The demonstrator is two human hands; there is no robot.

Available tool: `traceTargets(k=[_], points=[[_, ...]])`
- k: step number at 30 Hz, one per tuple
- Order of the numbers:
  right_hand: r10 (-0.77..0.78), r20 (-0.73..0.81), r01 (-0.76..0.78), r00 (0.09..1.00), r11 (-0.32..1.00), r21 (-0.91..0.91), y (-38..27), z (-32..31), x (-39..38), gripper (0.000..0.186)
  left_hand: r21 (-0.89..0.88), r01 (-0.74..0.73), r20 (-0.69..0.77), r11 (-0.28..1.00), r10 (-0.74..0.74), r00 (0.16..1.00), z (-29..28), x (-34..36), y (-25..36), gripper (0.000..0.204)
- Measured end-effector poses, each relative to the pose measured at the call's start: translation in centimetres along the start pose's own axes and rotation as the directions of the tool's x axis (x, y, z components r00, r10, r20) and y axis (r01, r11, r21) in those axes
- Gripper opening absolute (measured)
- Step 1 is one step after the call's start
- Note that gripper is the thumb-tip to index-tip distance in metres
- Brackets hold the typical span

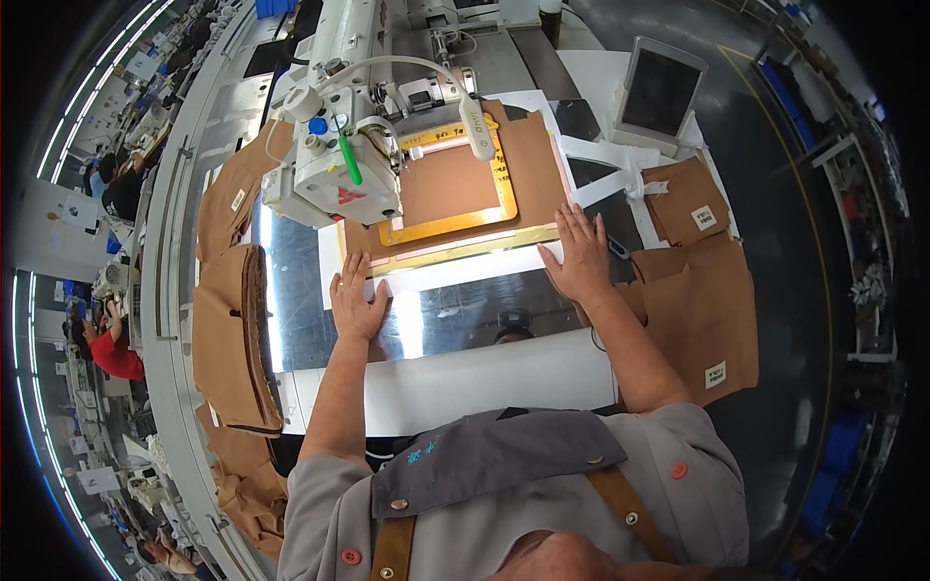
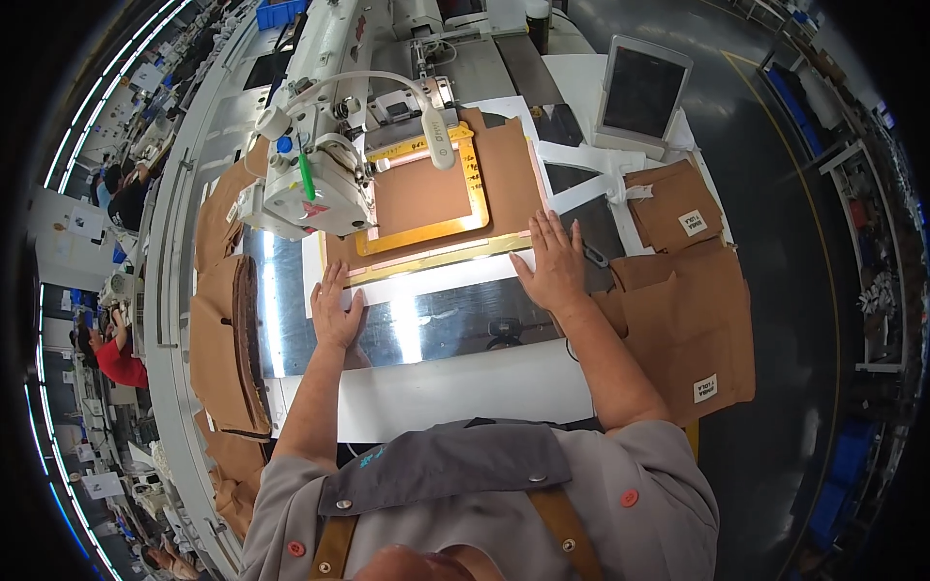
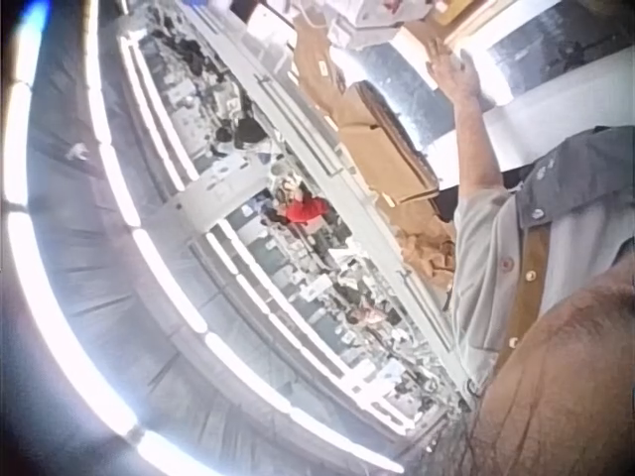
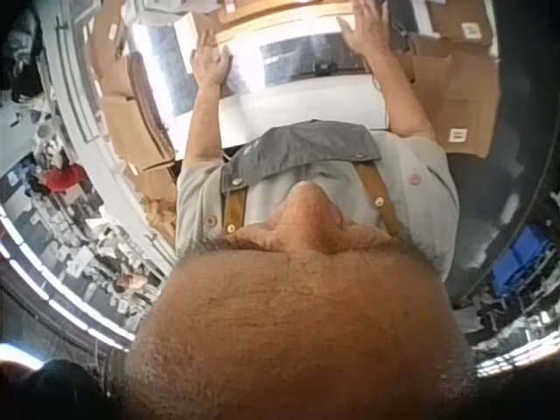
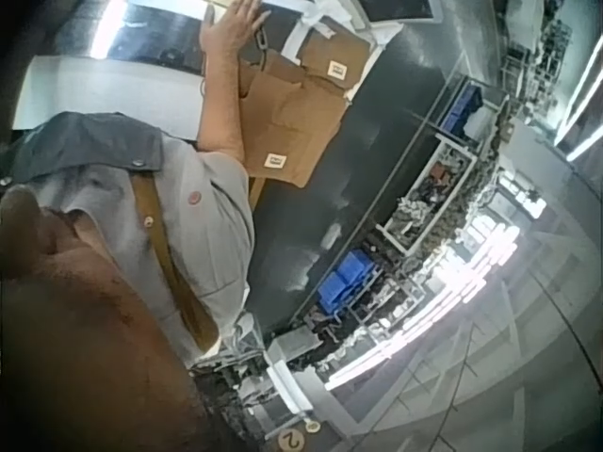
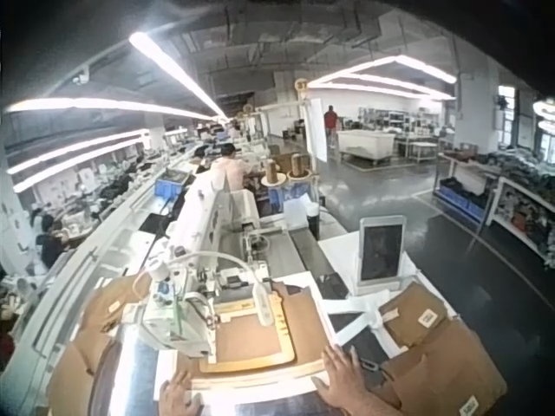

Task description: Attaching labels to fabric pieces using an industrial sewing machine.

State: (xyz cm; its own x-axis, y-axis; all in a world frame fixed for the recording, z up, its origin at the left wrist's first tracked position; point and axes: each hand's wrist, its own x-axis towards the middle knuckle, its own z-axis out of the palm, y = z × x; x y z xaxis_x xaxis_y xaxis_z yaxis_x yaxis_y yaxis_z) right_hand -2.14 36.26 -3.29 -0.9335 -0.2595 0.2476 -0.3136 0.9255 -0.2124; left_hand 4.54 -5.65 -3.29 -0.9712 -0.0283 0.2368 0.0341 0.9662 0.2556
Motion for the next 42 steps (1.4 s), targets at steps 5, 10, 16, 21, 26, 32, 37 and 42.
traceTargets(k=[5,10,16,21,26,32,37,42], points=[[0.017,-0.014,-0.017,1.0,0.999,-0.033,-0.4,-0.3,-0.1,0.068,-0.004,0.002,-0.006,1.0,-0.002,1.0,0.0,-0.2,-0.2,0.062],[0.027,-0.019,-0.028,0.999,0.999,-0.037,-0.7,-0.2,0.1,0.066,-0.011,0.029,-0.018,1.0,-0.03,0.999,-0.3,-0.2,-0.1,0.061],[0.032,-0.032,-0.034,0.999,0.997,-0.07,-0.3,-0.1,0.1,0.066,-0.004,0.02,-0.02,1.0,-0.02,1.0,-0.1,-0.2,-0.1,0.063],[0.04,-0.021,-0.042,0.999,0.997,-0.058,-0.4,-0.2,-0.2,0.066,0.012,0.031,-0.016,0.999,-0.031,0.999,-0.1,-0.5,0.1,0.064],[0.036,-0.01,-0.036,0.999,0.998,-0.051,-0.5,0.2,-0.1,0.066,0.017,0.059,-0.009,0.998,-0.059,0.998,-0.2,-0.6,0.0,0.063],[0.056,-0.035,-0.057,0.998,0.998,-0.038,-0.2,-0.1,0.4,0.066,0.027,0.028,-0.03,0.999,-0.027,0.999,-0.3,0.5,0.3,0.061],[0.043,-0.054,-0.043,0.998,0.999,0.006,-0.5,0.1,0.5,0.065,-0.005,0.027,-0.043,1.0,-0.027,0.999,-0.3,0.3,-0.1,0.06],[0.071,-0.03,-0.07,0.997,0.997,0.035,-0.3,-0.4,0.0,0.067,0.044,0.018,-0.061,0.999,-0.016,0.998,0.1,-0.2,0.1,0.059]])
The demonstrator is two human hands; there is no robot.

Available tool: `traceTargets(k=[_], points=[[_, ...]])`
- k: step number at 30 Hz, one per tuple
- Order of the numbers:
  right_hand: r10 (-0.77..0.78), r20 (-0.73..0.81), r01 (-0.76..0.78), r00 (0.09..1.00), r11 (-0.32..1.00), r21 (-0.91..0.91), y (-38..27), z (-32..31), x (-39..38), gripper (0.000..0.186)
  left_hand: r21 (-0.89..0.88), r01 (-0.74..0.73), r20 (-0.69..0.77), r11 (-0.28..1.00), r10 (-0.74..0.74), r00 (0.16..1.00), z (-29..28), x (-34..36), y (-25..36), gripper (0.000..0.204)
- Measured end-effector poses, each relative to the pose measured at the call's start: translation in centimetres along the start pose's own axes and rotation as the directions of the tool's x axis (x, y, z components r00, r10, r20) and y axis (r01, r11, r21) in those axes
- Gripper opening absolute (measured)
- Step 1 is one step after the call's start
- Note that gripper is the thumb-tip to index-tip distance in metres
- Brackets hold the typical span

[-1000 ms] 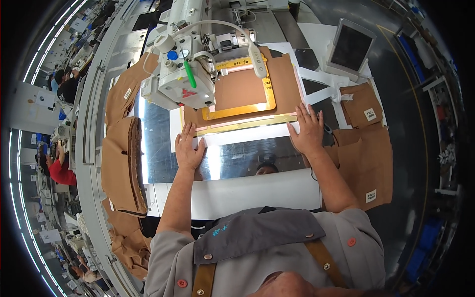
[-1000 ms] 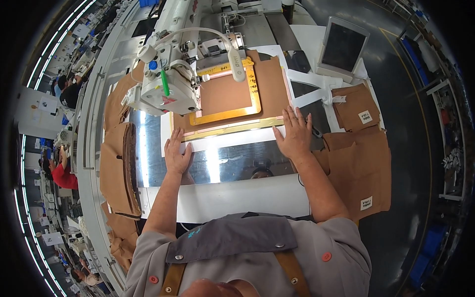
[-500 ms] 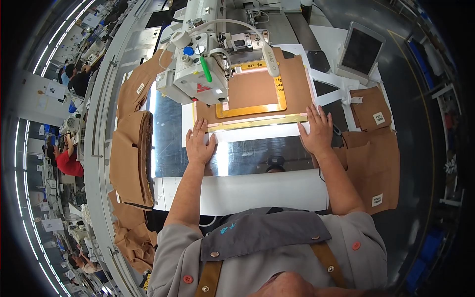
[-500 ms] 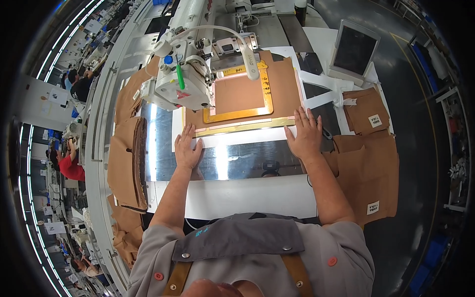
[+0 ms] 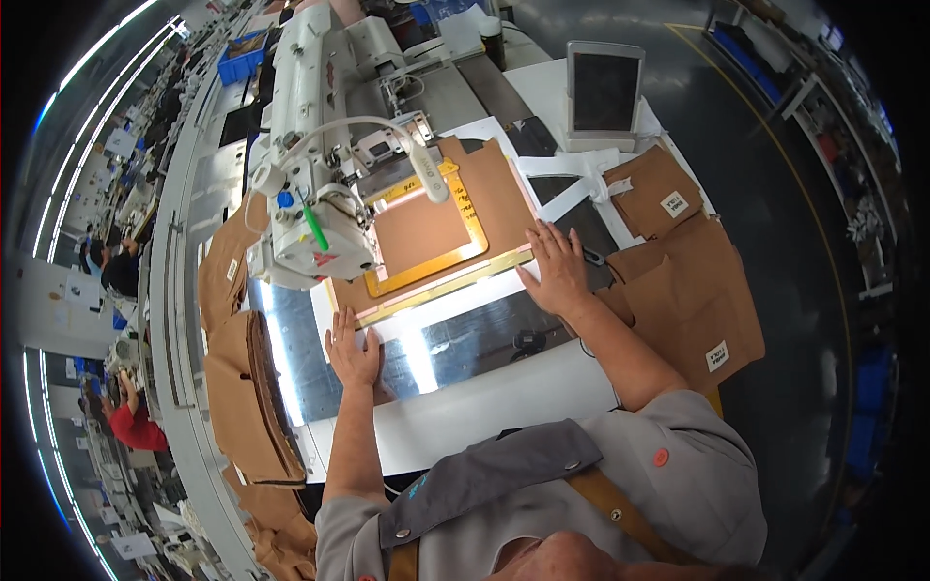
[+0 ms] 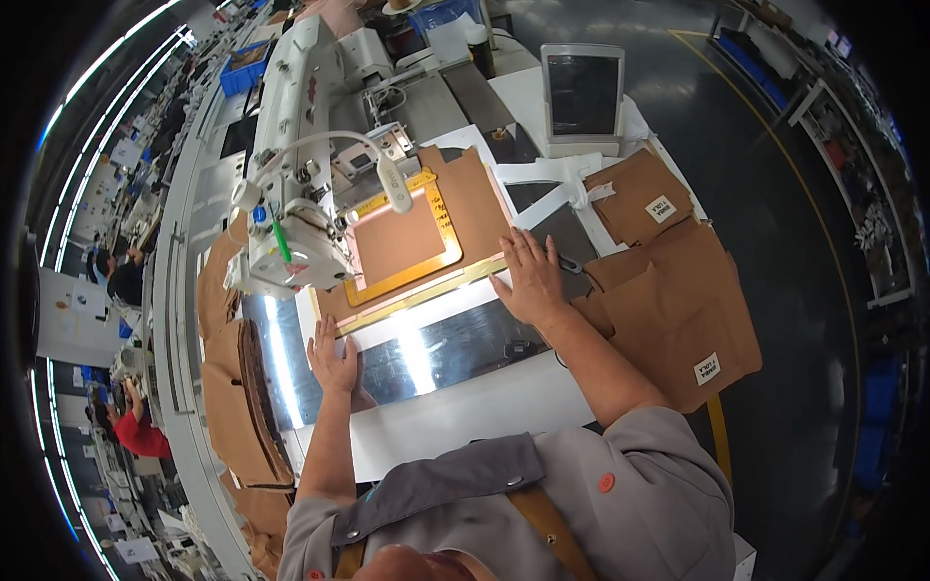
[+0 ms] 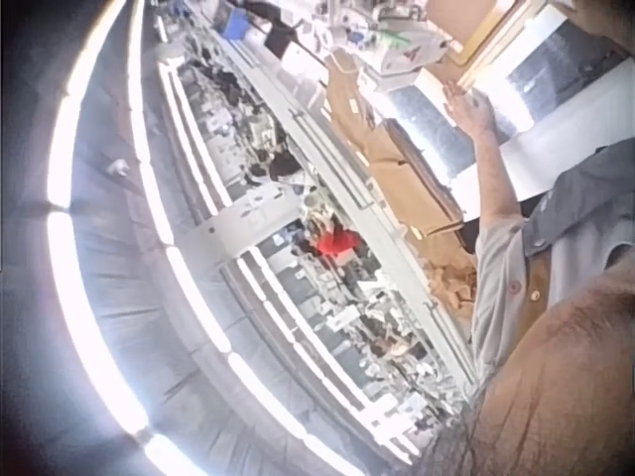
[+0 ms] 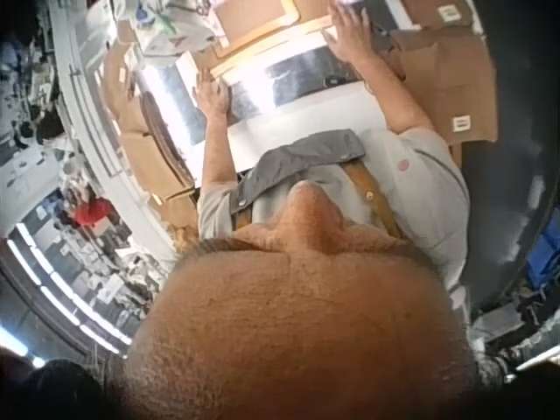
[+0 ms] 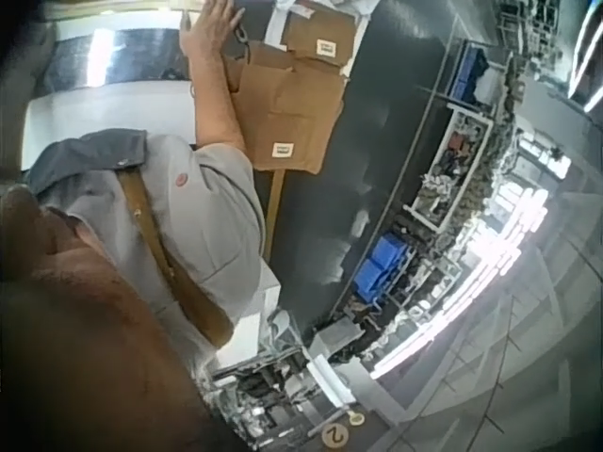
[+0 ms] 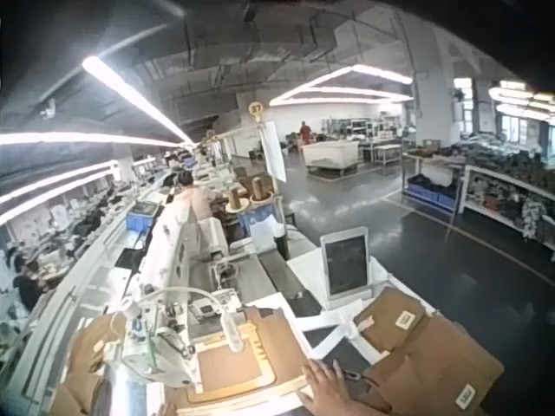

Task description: Attaching labels to fabric pieces using an industrial sewing machine.

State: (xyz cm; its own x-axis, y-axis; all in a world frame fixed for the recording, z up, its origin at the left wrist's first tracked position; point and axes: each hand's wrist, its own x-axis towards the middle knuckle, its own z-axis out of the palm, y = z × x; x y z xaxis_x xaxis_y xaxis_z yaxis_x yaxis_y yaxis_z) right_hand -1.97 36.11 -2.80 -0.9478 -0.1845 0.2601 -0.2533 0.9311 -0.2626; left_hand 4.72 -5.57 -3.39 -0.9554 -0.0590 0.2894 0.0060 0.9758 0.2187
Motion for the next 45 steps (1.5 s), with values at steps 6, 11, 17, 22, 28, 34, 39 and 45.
traceTargets(k=[6,11,17,22,28,34,39,45], points=[[-0.014,-0.006,0.014,1.0,0.999,0.032,0.8,0.6,-0.5,0.075,0.064,0.052,0.01,0.997,-0.052,0.999,0.5,-0.6,-0.7,0.058],[0.057,0.012,-0.058,0.998,0.98,0.193,3.3,-2.3,3.7,0.079,0.078,0.084,0.014,0.993,-0.086,0.996,0.0,-0.7,-0.5,0.061],[0.208,-0.465,-0.15,0.861,0.976,0.159,13.5,-3.3,12.4,0.062,0.055,0.12,0.06,0.991,-0.123,0.991,-0.1,-0.2,-0.4,0.066],[0.294,-0.344,-0.297,0.892,0.954,0.046,15.1,-4.5,16.1,0.061,0.047,0.125,0.049,0.991,-0.128,0.991,-0.5,-0.3,0.2,0.065],[0.312,-0.293,-0.323,0.903,0.946,0.013,15.7,-4.0,16.4,0.066,0.041,0.124,0.047,0.991,-0.126,0.991,-0.5,-0.2,0.4,0.064],[0.337,-0.425,-0.343,0.84,0.937,0.066,18.6,-3.7,15.5,0.065,0.05,0.124,0.026,0.991,-0.126,0.992,-0.7,-0.3,0.4,0.065],[0.325,-0.404,-0.339,0.855,0.94,0.039,19.3,-4.3,15.7,0.064,0.059,0.127,0.031,0.99,-0.129,0.991,-0.6,-0.3,0.2,0.066],[0.319,-0.384,-0.344,0.866,0.939,0.004,19.7,-4.5,16.6,0.064,0.063,0.148,0.039,0.987,-0.151,0.988,-0.7,-0.1,0.6,0.066]])
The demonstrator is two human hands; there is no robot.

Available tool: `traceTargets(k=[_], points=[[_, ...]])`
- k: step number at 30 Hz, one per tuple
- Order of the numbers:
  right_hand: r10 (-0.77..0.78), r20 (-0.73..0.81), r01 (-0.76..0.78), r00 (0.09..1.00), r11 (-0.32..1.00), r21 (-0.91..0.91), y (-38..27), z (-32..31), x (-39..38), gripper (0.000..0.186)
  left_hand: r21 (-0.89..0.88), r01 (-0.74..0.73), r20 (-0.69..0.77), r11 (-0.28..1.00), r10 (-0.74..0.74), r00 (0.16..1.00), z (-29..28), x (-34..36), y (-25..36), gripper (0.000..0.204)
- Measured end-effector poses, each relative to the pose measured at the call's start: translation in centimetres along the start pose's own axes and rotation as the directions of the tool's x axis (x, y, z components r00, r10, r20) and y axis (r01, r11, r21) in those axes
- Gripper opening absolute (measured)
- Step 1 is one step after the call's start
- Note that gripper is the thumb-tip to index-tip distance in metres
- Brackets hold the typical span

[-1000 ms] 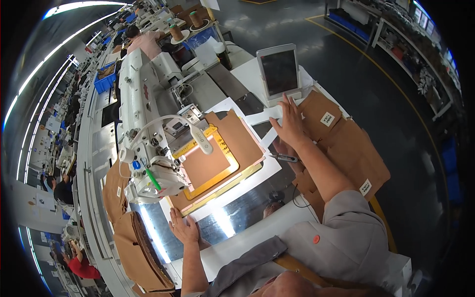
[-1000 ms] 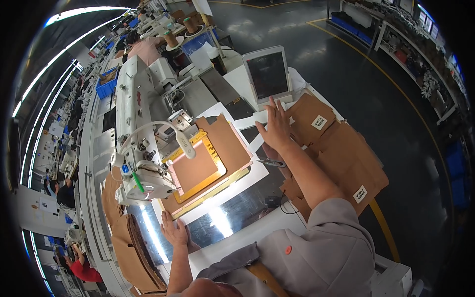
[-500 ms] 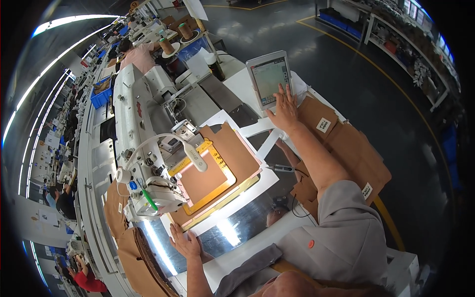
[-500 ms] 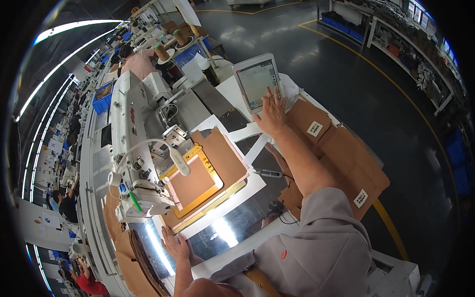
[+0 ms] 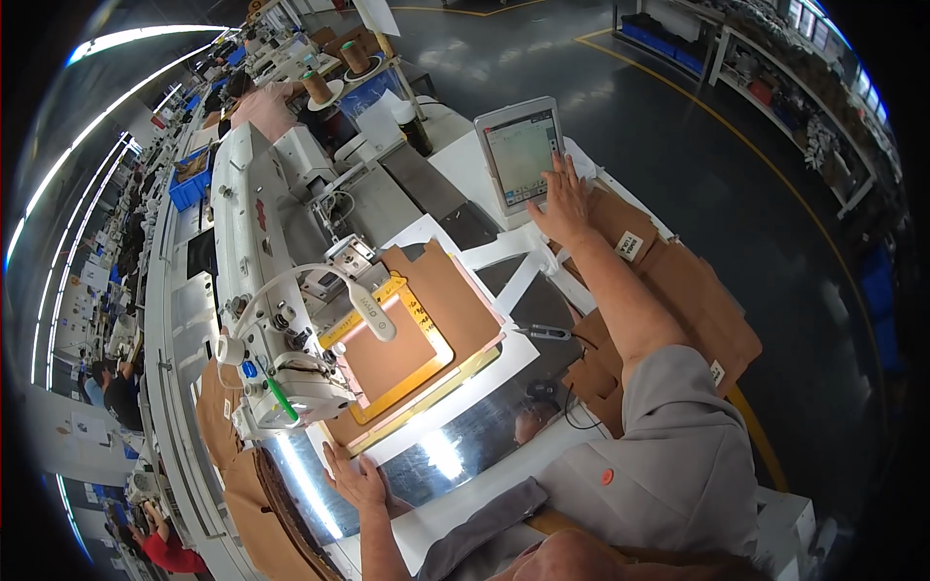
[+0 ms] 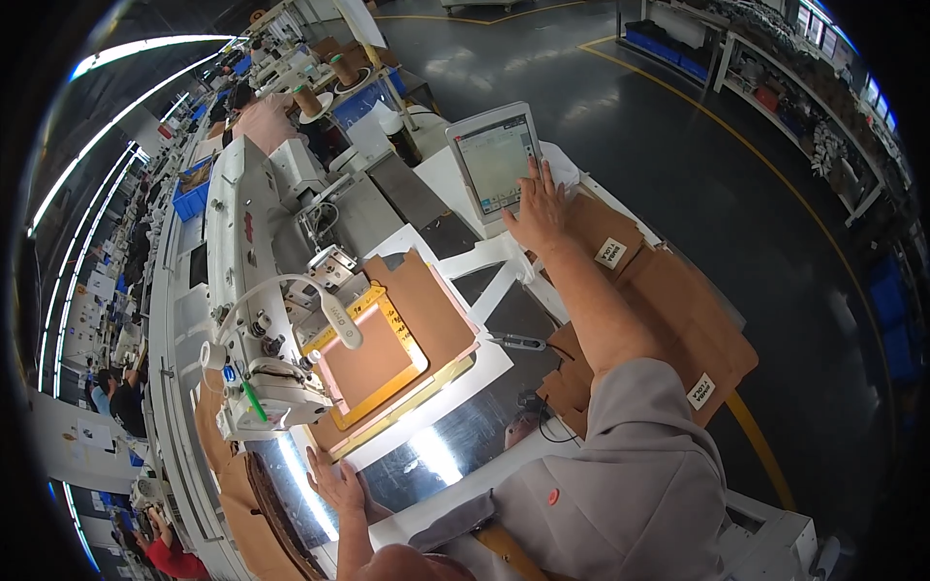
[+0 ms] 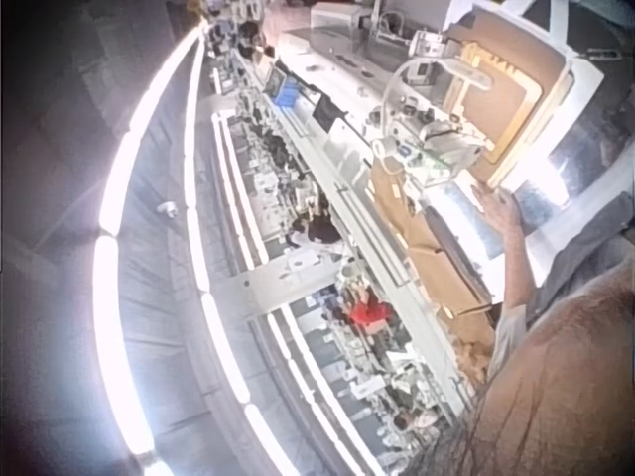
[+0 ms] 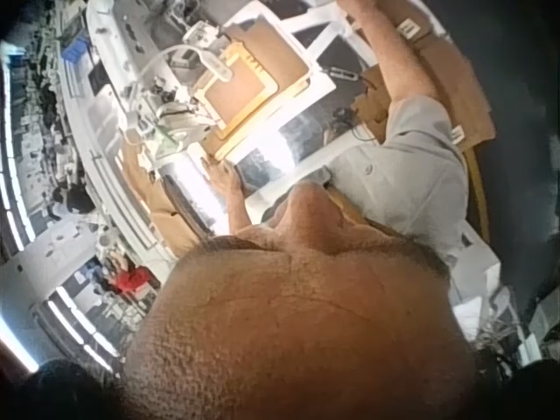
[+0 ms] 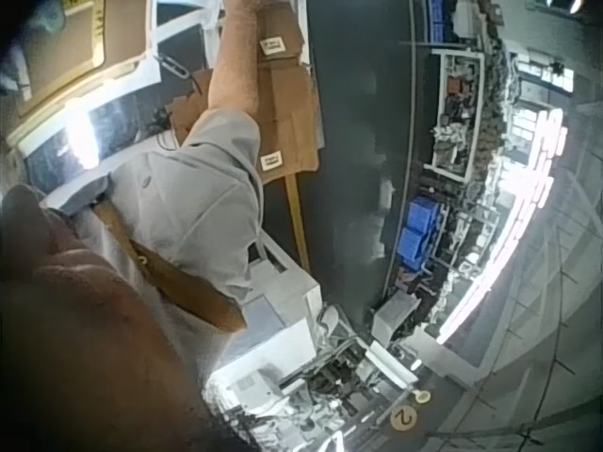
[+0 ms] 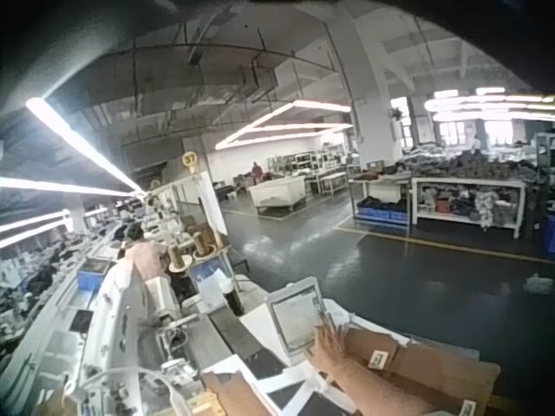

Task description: Attaching labels to fabric pieces using an industrial sewing machine.

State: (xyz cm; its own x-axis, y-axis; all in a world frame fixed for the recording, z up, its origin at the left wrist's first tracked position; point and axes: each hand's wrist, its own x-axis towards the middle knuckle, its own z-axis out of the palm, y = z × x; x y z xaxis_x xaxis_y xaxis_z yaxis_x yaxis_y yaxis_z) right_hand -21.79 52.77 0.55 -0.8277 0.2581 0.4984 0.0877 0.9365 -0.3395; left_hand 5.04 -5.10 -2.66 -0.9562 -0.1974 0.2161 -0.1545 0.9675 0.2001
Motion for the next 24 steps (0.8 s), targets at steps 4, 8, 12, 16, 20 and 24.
traceTargets(k=[4,8,12,16,20,24], points=[[0.0,0.012,-0.001,1.0,1.0,0.02,-0.1,-0.3,0.3,0.061,-0.026,0.019,-0.024,0.999,-0.019,1.0,0.2,0.0,-0.1,0.068],[-0.036,0.019,0.035,0.999,0.999,0.037,-0.3,-0.2,0.5,0.059,-0.019,0.017,-0.048,1.0,-0.018,0.999,-0.2,-0.6,-0.8,0.07],[-0.161,-0.118,0.168,0.98,0.984,0.056,2.2,0.4,0.8,0.057,-0.047,0.014,-0.056,0.999,-0.017,0.998,-0.4,-0.1,0.2,0.073],[-0.261,-0.2,0.272,0.945,0.962,0.03,3.6,0.1,1.5,0.052,-0.052,0.003,-0.084,0.999,-0.007,0.996,0.2,0.2,0.0,0.074],[-0.226,-0.125,0.23,0.966,0.973,0.021,2.8,0.8,1.6,0.05,-0.057,0.041,-0.047,0.998,-0.044,0.998,-0.1,0.4,0.1,0.077],[-0.211,-0.086,0.203,0.974,0.975,-0.093,3.1,1.7,1.6,0.056,-0.057,0.064,-0.035,0.996,-0.066,0.997,-0.2,0.1,-0.4,0.08]])
